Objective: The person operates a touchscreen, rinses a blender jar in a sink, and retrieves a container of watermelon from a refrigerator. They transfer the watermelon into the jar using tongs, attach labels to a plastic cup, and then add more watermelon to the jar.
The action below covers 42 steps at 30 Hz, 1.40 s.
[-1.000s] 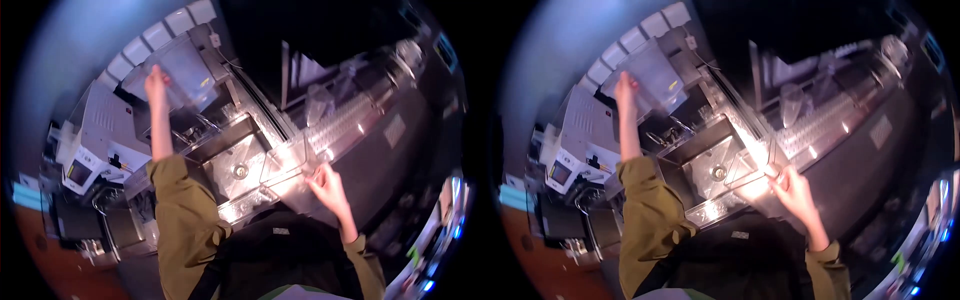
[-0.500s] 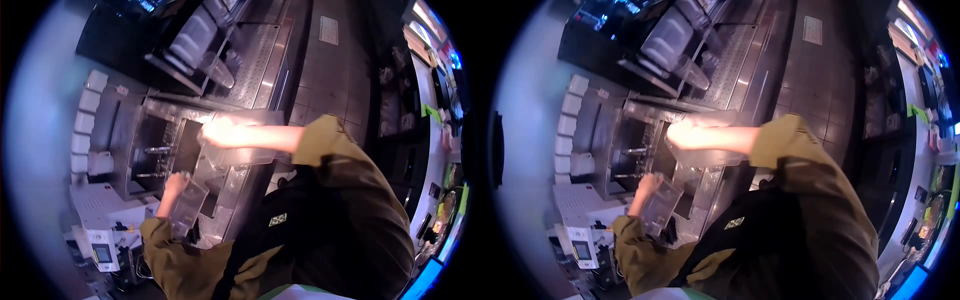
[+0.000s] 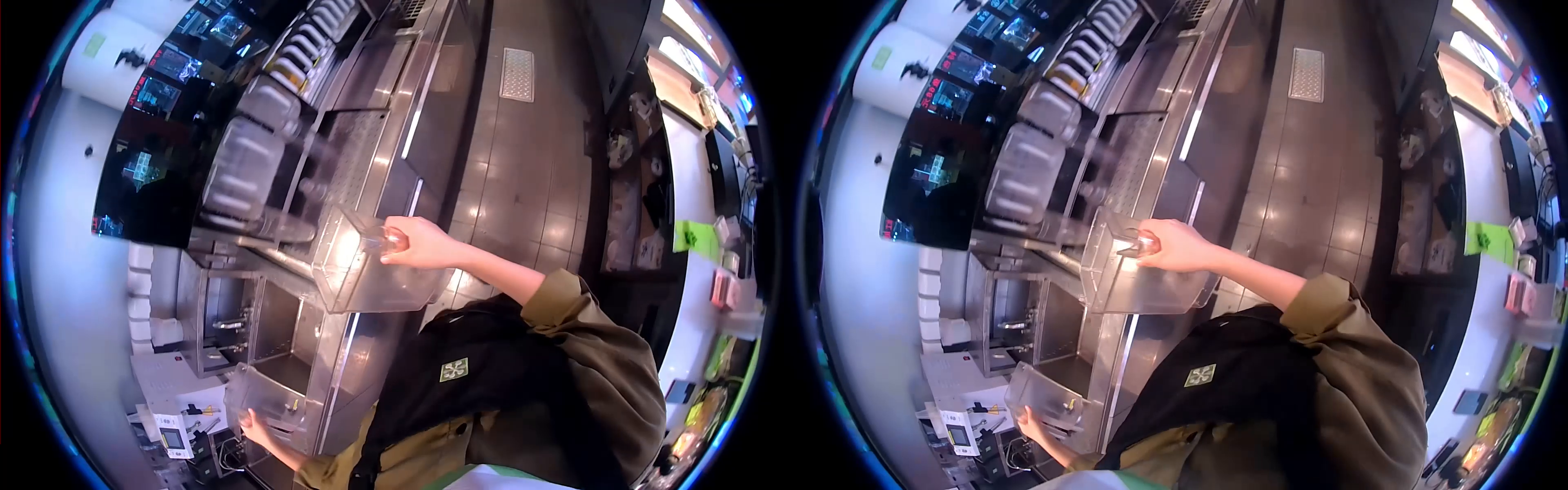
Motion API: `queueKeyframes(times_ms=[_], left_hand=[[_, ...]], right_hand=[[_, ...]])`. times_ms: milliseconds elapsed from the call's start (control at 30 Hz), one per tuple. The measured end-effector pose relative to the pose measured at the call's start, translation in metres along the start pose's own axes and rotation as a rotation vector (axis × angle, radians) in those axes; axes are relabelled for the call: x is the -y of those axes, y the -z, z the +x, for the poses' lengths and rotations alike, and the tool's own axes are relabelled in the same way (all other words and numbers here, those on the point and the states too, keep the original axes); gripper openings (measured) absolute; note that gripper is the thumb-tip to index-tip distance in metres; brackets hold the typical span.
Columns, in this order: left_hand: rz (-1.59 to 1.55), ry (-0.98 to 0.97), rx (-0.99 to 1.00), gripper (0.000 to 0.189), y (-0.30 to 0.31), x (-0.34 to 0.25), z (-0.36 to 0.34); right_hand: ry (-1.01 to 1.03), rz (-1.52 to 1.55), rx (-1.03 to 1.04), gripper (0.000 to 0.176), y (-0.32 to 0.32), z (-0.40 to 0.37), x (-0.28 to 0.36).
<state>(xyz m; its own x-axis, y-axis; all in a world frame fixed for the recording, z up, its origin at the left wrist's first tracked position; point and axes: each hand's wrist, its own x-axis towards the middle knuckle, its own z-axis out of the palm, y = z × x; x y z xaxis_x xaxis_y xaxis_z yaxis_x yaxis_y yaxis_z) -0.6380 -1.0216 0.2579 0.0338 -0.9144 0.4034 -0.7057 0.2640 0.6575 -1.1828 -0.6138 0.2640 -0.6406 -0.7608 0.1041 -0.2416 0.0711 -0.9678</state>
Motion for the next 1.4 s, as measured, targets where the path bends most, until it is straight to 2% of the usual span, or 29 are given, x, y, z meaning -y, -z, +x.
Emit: queueKeyframes(times_ms=[67,167,233,267,300,333,400,433,467,500,533,600,633,667,767,800,867,933,967,1000,1100,1167,1200,1267,1300,1333,1400], left_hand=[[-0.09,0.112,-0.115,0.035,-0.018,-0.044,-0.057],[-0.085,0.101,-0.165,0.034,-0.072,-0.19,-0.147],[-0.255,0.076,-0.047,0.035,-0.123,-0.234,-0.174],[-0.344,0.065,0.008,0.035,-0.152,-0.277,-0.195],[-0.317,0.182,0.011,0.035,-0.188,-0.322,-0.213],[-0.351,0.122,0.051,0.035,-0.224,-0.383,-0.239],[-0.492,-0.071,0.21,0.032,-0.314,-0.429,-0.246],[-0.554,-0.072,0.25,0.032,-0.363,-0.473,-0.257],[-0.613,-0.076,0.292,0.031,-0.411,-0.524,-0.263],[-0.605,-0.157,0.299,0.031,-0.468,-0.562,-0.262],[-0.589,-0.225,0.301,0.031,-0.523,-0.599,-0.264],[-0.694,-0.13,0.378,0.023,-0.605,-0.702,-0.281],[-0.702,-0.071,0.412,0.023,-0.656,-0.74,-0.281],[-0.859,-0.1,0.394,0.027,-0.702,-0.783,-0.288],[-0.933,0.086,0.585,0.031,-0.824,-0.892,-0.294],[-0.891,0.09,0.595,0.031,-0.879,-0.917,-0.294],[-1.116,0.16,0.624,0.029,-0.982,-0.963,-0.302],[-1.227,0.243,0.564,0.026,-1.059,-0.998,-0.314],[-1.232,0.293,0.51,0.024,-1.077,-1.025,-0.322],[-1.339,0.269,0.495,0.024,-1.121,-1.03,-0.324],[-1.348,0.235,0.33,0.022,-1.178,-1.089,-0.33],[-1.275,0.2,0.246,0.021,-1.187,-1.124,-0.335],[-1.281,0.096,0.192,0.023,-1.205,-1.127,-0.334],[-1.397,0.226,0.182,0.023,-1.23,-1.136,-0.329],[-1.242,0.345,0.222,0.021,-1.236,-1.139,-0.323],[-1.463,0.316,0.141,0.021,-1.25,-1.142,-0.321],[-1.152,0.32,0.108,0.021,-1.283,-1.131,-0.315]], right_hand=[[-0.026,0.013,-0.095,0.034,0.066,-0.005,-0.011],[-0.143,0.046,-0.176,0.034,0.165,-0.003,-0.03],[-0.14,0.139,-0.245,0.03,0.226,0.009,-0.059],[-0.132,0.17,-0.294,0.03,0.258,0.015,-0.074],[-0.122,0.2,-0.34,0.029,0.289,0.023,-0.089],[-0.109,0.229,-0.384,0.029,0.321,0.031,-0.106],[-0.066,0.296,-0.462,0.028,0.384,0.052,-0.14],[-0.088,0.283,-0.47,0.026,0.418,0.063,-0.163],[-0.09,0.436,-0.5,0.023,0.452,0.076,-0.178],[-0.052,0.386,-0.545,0.021,0.485,0.088,-0.208],[-0.136,0.41,-0.567,0.021,0.525,0.097,-0.197],[-0.211,0.391,-0.662,0.022,0.592,0.116,-0.186],[-0.203,0.332,-0.734,0.022,0.627,0.126,-0.189],[-0.186,0.281,-0.802,0.021,0.661,0.135,-0.193],[-0.138,0.165,-0.94,0.021,0.754,0.162,-0.215],[-0.127,0.113,-0.979,0.021,0.783,0.173,-0.227],[-0.16,0.185,-1.042,0.021,0.836,0.201,-0.239],[-0.084,0.291,-1.075,0.022,0.887,0.229,-0.264],[-0.078,0.271,-1.083,0.025,0.915,0.244,-0.283],[-0.115,0.116,-1.077,0.026,0.946,0.255,-0.303],[-0.138,0.122,-1.087,0.024,1.006,0.331,-0.322],[-0.174,0.104,-1.03,0.022,1.044,0.372,-0.33],[-0.174,0.094,-0.981,0.022,1.066,0.389,-0.339],[-0.164,0.091,-0.886,0.023,1.104,0.439,-0.354],[-0.168,0.077,-0.866,0.023,1.116,0.465,-0.352],[-0.13,0.095,-0.839,0.023,1.129,0.495,-0.357],[-0.091,0.132,-0.786,0.024,1.148,0.535,-0.369]])
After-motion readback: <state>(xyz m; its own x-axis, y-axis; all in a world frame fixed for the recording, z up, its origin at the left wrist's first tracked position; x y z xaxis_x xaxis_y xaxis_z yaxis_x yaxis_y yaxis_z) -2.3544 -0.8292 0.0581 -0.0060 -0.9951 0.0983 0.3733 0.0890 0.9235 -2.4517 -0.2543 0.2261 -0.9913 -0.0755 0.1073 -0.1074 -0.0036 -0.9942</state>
